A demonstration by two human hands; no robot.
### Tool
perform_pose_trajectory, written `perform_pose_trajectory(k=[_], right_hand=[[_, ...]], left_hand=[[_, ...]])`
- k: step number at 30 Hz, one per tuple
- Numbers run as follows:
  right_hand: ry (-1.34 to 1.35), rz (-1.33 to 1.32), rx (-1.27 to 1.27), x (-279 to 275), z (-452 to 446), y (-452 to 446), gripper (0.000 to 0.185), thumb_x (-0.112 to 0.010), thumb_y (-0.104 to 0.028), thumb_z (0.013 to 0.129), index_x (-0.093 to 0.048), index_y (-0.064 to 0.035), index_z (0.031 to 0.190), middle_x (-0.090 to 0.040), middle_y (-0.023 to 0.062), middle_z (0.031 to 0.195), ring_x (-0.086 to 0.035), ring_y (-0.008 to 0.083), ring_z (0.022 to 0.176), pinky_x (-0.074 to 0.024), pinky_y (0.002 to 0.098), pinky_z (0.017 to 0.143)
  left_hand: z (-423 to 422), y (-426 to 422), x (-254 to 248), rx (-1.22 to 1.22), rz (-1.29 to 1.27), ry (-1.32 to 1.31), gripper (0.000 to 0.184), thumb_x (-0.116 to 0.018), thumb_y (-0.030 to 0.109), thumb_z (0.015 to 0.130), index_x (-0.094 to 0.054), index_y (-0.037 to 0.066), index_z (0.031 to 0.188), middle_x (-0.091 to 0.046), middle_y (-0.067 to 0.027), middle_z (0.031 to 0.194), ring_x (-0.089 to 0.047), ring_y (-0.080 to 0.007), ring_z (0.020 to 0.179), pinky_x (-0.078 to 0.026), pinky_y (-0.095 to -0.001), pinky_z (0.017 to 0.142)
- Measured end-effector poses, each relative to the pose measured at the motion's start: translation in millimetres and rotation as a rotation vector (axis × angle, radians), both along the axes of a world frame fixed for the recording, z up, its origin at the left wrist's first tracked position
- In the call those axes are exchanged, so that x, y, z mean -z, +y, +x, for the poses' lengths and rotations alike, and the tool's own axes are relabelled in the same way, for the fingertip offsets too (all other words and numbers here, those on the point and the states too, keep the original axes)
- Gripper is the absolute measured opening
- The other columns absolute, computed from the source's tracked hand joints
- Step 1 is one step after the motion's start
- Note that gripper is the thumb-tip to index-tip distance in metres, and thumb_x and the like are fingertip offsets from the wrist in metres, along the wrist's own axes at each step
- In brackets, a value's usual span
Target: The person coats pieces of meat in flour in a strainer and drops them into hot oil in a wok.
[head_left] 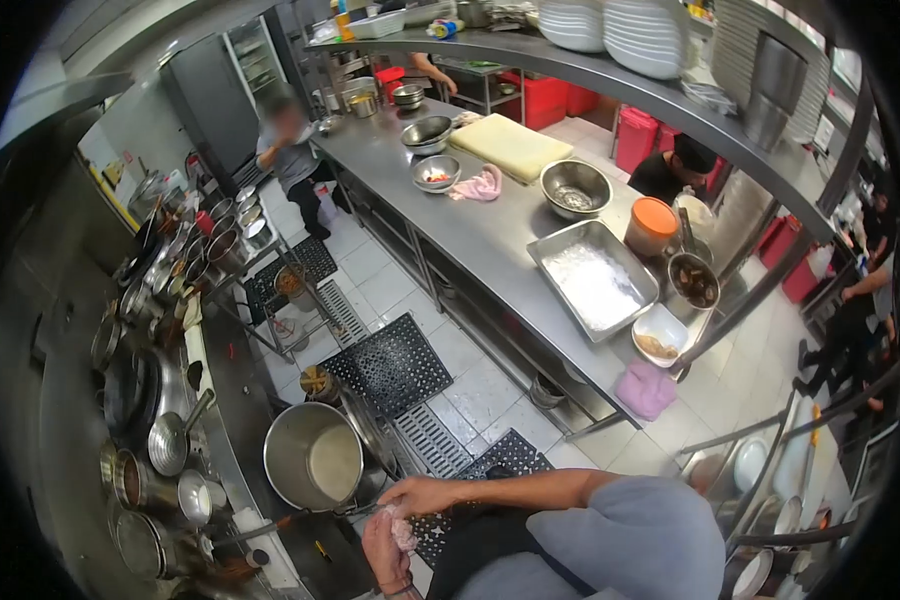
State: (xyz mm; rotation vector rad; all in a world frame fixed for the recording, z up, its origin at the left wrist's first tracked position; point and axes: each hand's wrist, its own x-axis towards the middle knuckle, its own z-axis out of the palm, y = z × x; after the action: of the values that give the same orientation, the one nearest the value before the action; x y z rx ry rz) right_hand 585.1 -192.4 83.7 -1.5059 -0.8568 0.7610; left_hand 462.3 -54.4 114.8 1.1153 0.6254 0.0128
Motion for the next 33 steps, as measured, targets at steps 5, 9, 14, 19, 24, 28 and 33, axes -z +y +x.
perform_pose_trajectory(k=[5, 9, 14, 19, 24, 28, 33], right_hand=[[0.434, 0.109, 0.024, 10.5, 5.9, -36.4, 0.037, -0.063, -0.018, 0.094, -0.058, 0.0022, 0.124, -0.065, 0.0101, 0.104, -0.060, 0.0124, 0.086, -0.0532, 0.0268, 0.071], [0.434, 0.061, 0.066, 11.0, 3.7, -60.4, 0.036, -0.063, -0.020, 0.094, -0.058, 0.0032, 0.121, -0.064, 0.0095, 0.101, -0.061, 0.0121, 0.081, -0.0530, 0.0271, 0.067], [0.503, 0.153, -0.027, 23.6, 2.9, -66.6, 0.031, -0.063, -0.020, 0.093, -0.060, 0.0026, 0.114, -0.064, 0.0074, 0.091, -0.061, 0.0124, 0.077, -0.0527, 0.0272, 0.064], [0.703, 0.210, -0.048, 17.1, 2.6, -60.7, 0.023, -0.062, -0.015, 0.092, -0.060, 0.0001, 0.109, -0.065, 0.0055, 0.089, -0.062, 0.0115, 0.075, -0.0519, 0.0251, 0.066], [0.829, 0.268, -0.080, 29.5, -10.6, -39.6, 0.025, -0.063, -0.013, 0.088, -0.058, 0.0000, 0.109, -0.064, 0.0066, 0.086, -0.063, 0.0137, 0.072, -0.0543, 0.0283, 0.060], [0.663, 0.193, -0.038, 16.4, -21.8, -20.9, 0.036, -0.066, -0.015, 0.085, -0.053, 0.0011, 0.115, -0.063, 0.0083, 0.082, -0.063, 0.0160, 0.067, -0.0550, 0.0307, 0.056], [0.445, 0.036, -0.038, -6.5, -45.3, 7.2, 0.037, -0.071, -0.017, 0.084, -0.056, 0.0039, 0.111, -0.063, 0.0096, 0.079, -0.063, 0.0162, 0.062, -0.0532, 0.0298, 0.048]], left_hand=[[31.6, -28.7, -0.1, 0.062, -0.009, 0.053, 0.013, -0.062, 0.015, 0.093, -0.059, 0.002, 0.093, -0.061, -0.0056, 0.074, -0.057, -0.0121, 0.058, -0.045, -0.0248, 0.048], [35.4, -39.4, 31.1, 0.040, 0.023, 0.093, 0.014, -0.063, 0.016, 0.092, -0.059, 0.002, 0.092, -0.062, -0.0053, 0.075, -0.058, -0.0133, 0.057, -0.046, -0.0253, 0.048], [25.7, -54.9, 5.7, 0.029, -0.127, 0.116, 0.023, -0.058, 0.024, 0.097, -0.060, 0.001, 0.098, -0.065, -0.0058, 0.079, -0.062, -0.0152, 0.062, -0.051, -0.0286, 0.053], [8.7, -46.2, 12.7, -0.018, -0.266, 0.129, 0.034, -0.048, 0.034, 0.100, -0.059, 0.002, 0.105, -0.065, -0.0075, 0.079, -0.062, -0.0167, 0.061, -0.050, -0.0283, 0.049], [-8.7, -30.7, 18.2, 0.012, -0.284, 0.130, 0.029, -0.051, 0.028, 0.098, -0.060, 0.003, 0.109, -0.064, -0.0048, 0.078, -0.060, -0.0143, 0.059, -0.049, -0.0262, 0.047], [-16.5, -32.9, -13.5, -0.031, -0.102, 0.055, 0.024, -0.054, 0.021, 0.096, -0.058, 0.002, 0.111, -0.063, -0.0070, 0.081, -0.059, -0.0134, 0.058, -0.046, -0.0256, 0.047], [-35.0, 10.1, -4.9, 0.064, 0.144, 0.040, 0.021, -0.056, 0.019, 0.097, -0.057, 0.001, 0.108, -0.062, -0.0071, 0.078, -0.057, -0.0122, 0.058, -0.046, -0.0255, 0.047]])
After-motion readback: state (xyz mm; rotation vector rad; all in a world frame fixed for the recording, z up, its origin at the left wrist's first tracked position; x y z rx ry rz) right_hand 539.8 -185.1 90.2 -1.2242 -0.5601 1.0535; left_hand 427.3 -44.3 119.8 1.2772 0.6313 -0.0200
